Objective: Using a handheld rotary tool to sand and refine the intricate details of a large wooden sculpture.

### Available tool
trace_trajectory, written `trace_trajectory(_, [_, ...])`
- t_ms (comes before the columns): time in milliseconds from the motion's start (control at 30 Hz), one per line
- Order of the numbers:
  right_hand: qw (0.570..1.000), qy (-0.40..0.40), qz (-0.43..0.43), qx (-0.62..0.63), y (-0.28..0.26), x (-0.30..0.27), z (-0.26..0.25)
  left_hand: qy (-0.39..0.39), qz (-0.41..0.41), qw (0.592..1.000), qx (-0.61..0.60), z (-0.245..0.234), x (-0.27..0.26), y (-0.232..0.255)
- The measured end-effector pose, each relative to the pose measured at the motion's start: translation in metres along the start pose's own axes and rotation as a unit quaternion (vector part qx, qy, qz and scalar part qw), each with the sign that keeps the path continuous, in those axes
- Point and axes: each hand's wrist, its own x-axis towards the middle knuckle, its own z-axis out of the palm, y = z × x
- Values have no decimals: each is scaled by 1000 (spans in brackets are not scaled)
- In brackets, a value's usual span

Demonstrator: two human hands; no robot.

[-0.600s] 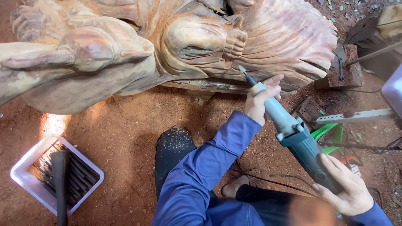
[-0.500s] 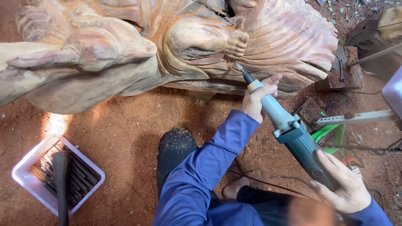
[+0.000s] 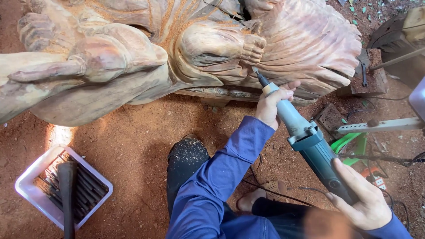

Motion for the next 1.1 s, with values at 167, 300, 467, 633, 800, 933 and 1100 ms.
trace_trajectory(167, [1000,-10,1,-10,12,-3,-9,14,0,1000,10,2,2,-6])
trace_trajectory(300, [999,-18,25,-14,11,0,-21,50,-4,998,24,11,0,-6])
trace_trajectory(467, [998,-25,52,-32,20,-5,-28,52,-6,998,22,15,1,-12])
trace_trajectory(633, [998,-27,50,-25,26,-9,-35,58,-7,998,12,21,-1,-15])
trace_trajectory(800, [998,-18,50,-41,27,-9,-40,79,-13,996,35,29,-5,-15])
trace_trajectory(933, [996,-17,76,-33,22,-6,-44,81,0,996,31,30,-3,-22])
trace_trajectory(1100, [994,-12,102,-25,35,-14,-47,92,-6,995,21,35,-3,-26])
